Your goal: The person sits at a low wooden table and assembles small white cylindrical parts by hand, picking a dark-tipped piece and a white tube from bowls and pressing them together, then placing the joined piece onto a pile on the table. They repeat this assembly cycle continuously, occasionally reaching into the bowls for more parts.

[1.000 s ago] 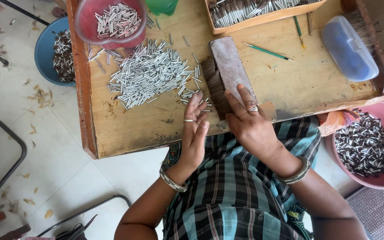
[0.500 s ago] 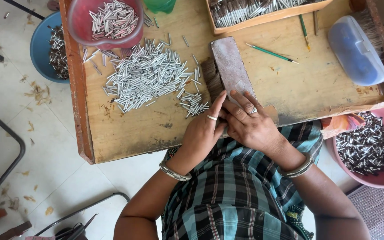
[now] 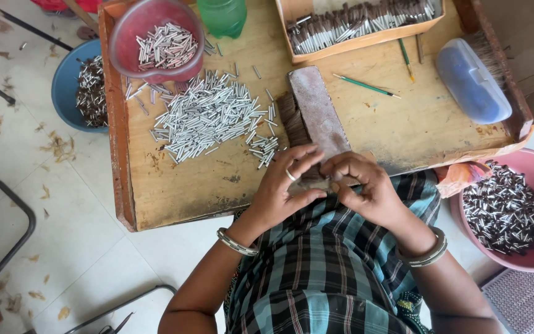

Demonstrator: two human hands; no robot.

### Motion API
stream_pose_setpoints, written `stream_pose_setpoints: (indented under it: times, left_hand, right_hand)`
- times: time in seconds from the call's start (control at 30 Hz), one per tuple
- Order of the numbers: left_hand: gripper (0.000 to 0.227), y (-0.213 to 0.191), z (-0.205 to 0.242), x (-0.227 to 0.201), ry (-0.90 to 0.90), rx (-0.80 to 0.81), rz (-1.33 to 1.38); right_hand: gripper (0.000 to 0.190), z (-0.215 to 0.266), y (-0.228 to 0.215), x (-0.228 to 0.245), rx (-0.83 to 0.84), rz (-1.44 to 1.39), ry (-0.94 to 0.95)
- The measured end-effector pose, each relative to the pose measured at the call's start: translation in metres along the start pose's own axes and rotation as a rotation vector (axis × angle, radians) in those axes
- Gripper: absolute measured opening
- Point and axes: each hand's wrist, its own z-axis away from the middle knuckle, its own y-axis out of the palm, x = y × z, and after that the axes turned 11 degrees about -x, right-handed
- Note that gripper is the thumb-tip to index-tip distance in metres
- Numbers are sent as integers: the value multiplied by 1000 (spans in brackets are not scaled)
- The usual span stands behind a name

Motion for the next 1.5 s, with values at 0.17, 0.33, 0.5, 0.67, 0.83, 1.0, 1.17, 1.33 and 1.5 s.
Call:
stream_pose_setpoints:
  times: [0.17,0.33,0.5,0.67,0.83,1.0,1.17,1.33,1.5]
  left_hand:
    - [30,-13,-2,-8,-51,120,279]
    - [18,-10,5,-16,50,-43,284]
    - [9,24,30,-20,-504,-333,716]
    - [12,34,37,-34,-625,-388,951]
    - [8,34,49,-34,-750,-399,1107]
    - [17,-24,43,14,-466,-168,224]
    - [25,-97,26,52,-211,-189,-867]
    - [14,-99,14,41,-298,-100,-912]
    - [7,-29,38,0,-395,-170,-49]
  right_hand:
    - [14,21,-1,-3,229,-571,550]
    - [14,30,8,4,340,-648,613]
    - [41,9,13,41,99,-650,342]
    - [43,10,26,47,-88,3,-166]
    - [24,9,43,49,-259,57,-300]
    - [16,15,55,33,-199,58,-156]
    - [12,6,54,31,-155,75,-122]
    - [11,10,58,24,-162,-18,-45]
    - [7,33,59,11,-186,-280,209]
